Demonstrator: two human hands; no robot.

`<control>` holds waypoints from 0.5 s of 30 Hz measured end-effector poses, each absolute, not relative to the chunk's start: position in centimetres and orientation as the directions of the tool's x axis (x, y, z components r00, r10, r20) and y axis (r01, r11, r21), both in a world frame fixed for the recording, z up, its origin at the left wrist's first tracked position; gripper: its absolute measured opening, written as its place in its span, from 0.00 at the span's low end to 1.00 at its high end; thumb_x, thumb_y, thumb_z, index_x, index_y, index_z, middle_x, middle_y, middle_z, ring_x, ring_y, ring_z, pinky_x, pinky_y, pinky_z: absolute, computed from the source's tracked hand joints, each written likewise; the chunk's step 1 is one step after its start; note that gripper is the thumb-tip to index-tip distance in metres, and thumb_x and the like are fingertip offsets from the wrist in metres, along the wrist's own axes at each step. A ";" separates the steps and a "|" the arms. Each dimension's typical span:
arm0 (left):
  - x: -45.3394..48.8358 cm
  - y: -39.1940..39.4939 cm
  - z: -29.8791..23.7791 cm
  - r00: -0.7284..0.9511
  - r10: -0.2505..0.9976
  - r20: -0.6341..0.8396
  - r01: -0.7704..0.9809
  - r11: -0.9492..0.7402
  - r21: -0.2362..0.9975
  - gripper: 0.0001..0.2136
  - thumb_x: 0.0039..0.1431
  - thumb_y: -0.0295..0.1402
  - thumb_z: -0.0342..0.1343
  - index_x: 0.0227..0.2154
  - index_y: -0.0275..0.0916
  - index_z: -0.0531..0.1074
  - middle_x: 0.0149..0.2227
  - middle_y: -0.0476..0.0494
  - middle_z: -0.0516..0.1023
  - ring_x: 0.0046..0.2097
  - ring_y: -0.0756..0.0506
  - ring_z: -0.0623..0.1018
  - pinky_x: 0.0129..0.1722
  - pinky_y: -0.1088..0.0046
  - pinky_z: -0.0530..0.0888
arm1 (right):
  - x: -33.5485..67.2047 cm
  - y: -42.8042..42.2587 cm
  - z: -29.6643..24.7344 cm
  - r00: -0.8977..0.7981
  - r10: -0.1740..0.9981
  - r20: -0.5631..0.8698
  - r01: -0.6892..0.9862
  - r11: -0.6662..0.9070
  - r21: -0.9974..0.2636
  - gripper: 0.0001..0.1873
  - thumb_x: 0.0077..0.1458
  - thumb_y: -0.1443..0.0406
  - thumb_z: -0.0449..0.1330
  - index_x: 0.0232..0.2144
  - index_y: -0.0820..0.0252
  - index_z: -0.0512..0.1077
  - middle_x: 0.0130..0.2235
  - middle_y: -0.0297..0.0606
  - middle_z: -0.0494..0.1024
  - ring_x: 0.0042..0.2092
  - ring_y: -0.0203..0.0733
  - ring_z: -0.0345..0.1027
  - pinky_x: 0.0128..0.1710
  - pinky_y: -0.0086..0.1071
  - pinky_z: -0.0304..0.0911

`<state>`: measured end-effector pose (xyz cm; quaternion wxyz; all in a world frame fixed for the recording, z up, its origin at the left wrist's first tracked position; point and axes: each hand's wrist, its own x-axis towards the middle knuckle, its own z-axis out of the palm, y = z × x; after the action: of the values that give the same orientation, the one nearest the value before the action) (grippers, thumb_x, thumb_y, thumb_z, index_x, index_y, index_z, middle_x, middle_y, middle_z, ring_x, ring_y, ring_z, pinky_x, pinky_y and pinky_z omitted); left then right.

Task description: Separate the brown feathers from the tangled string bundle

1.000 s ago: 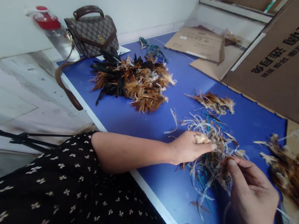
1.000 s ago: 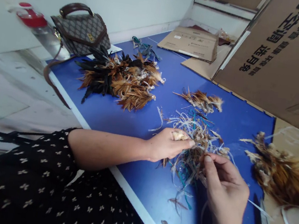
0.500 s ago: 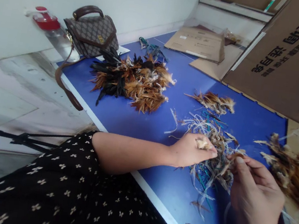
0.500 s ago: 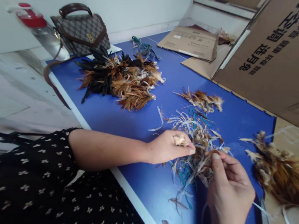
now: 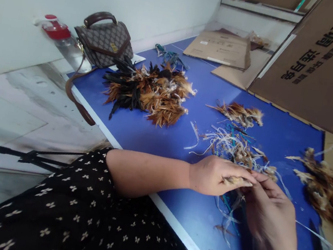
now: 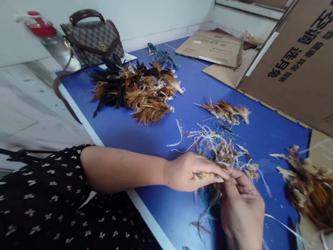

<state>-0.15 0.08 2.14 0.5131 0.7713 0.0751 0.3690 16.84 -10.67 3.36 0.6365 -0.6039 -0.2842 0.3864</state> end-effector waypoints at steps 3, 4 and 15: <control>0.1 -0.1 2.6 0.691 0.638 0.339 -0.247 -0.233 0.941 0.12 0.73 0.41 0.68 0.48 0.38 0.87 0.50 0.34 0.92 0.51 0.42 0.90 0.58 0.62 0.85 | 17.0 -10.7 3.4 0.528 0.839 -0.131 -0.161 -0.052 -0.986 0.27 0.43 0.49 0.88 0.37 0.57 0.86 0.34 0.37 0.85 0.31 0.36 0.74 0.33 0.30 0.74; 0.1 -0.2 2.8 0.684 0.679 0.268 -0.251 -0.125 0.960 0.14 0.74 0.44 0.68 0.47 0.37 0.86 0.46 0.36 0.91 0.47 0.44 0.88 0.54 0.63 0.85 | 17.0 -10.7 3.4 0.520 0.843 -0.139 -0.162 -0.062 -0.985 0.27 0.43 0.49 0.88 0.36 0.57 0.85 0.34 0.38 0.86 0.32 0.36 0.75 0.33 0.29 0.74; 0.4 0.1 3.5 0.650 0.759 -0.018 -0.357 0.326 0.876 0.25 0.76 0.59 0.62 0.37 0.40 0.71 0.26 0.58 0.62 0.26 0.54 0.62 0.29 0.74 0.62 | 19.6 -12.3 4.1 0.536 0.842 -0.054 0.160 -0.164 -0.973 0.29 0.50 0.41 0.83 0.43 0.54 0.88 0.42 0.43 0.90 0.38 0.43 0.82 0.36 0.31 0.76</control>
<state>0.36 0.09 3.53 0.7840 0.4588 0.2196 0.3559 19.59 -12.32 4.09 0.5360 -0.6935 -0.3615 0.3180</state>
